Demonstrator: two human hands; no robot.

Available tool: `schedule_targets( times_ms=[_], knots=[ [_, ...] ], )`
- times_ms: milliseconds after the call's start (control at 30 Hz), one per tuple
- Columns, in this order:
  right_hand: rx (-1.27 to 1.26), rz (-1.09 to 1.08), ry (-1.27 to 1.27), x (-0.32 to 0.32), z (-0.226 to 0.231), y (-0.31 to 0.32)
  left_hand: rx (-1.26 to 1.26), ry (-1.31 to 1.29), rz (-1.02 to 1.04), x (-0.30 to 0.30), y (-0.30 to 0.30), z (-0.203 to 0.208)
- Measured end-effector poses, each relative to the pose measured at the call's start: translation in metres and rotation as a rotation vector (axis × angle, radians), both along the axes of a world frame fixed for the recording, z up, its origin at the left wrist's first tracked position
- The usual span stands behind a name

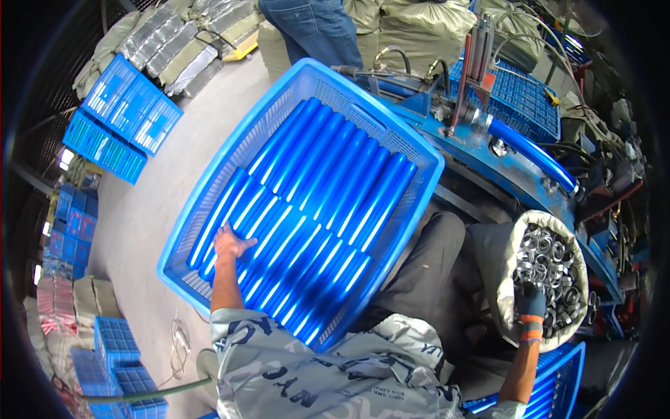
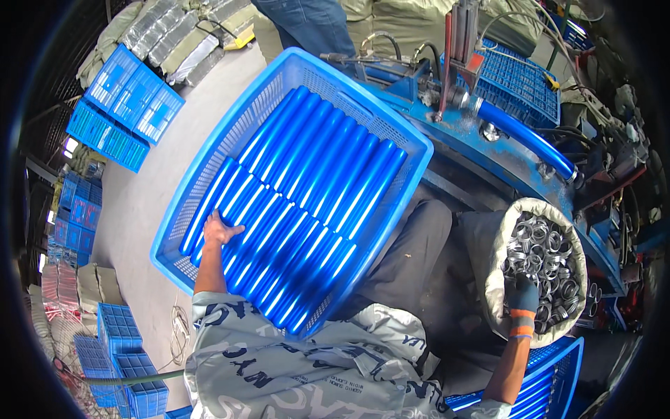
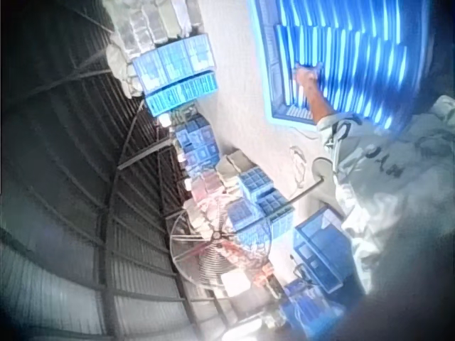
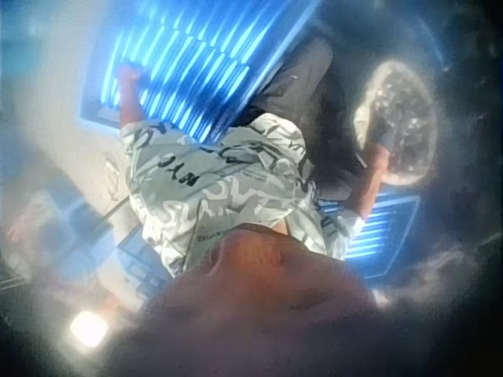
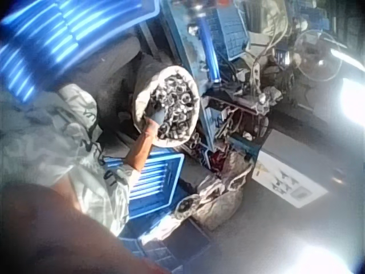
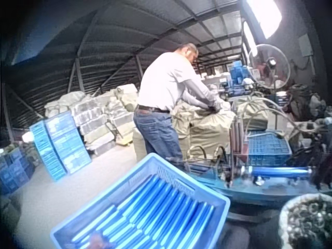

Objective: The person assembles metal rings onto blue tubes using an assembly fixture, then places the completed assemblies into a blue crate.

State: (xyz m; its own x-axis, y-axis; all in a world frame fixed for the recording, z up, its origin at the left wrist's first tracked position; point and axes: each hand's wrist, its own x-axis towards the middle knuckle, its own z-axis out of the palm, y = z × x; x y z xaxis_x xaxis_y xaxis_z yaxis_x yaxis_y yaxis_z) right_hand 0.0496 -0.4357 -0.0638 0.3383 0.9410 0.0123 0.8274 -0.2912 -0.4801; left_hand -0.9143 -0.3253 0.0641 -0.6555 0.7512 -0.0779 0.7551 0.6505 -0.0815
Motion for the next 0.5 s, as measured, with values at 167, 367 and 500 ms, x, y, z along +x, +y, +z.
schedule_targets(
  times_ms=[167, 367, 500],
  knots=[
    [0.033, 0.026, 0.011, -0.013, 0.039, -0.036, -0.067, 0.094, -0.066, -0.003, -0.016, 0.019],
    [0.150, -0.186, 0.213, 0.011, 0.042, -0.089, 0.206, -0.234, -0.233, -0.010, -0.014, 0.016],
    [0.498, -0.409, 0.920, 0.012, 0.005, -0.067, 0.462, -0.479, -0.643, 0.056, 0.034, 0.032]
  ],
)
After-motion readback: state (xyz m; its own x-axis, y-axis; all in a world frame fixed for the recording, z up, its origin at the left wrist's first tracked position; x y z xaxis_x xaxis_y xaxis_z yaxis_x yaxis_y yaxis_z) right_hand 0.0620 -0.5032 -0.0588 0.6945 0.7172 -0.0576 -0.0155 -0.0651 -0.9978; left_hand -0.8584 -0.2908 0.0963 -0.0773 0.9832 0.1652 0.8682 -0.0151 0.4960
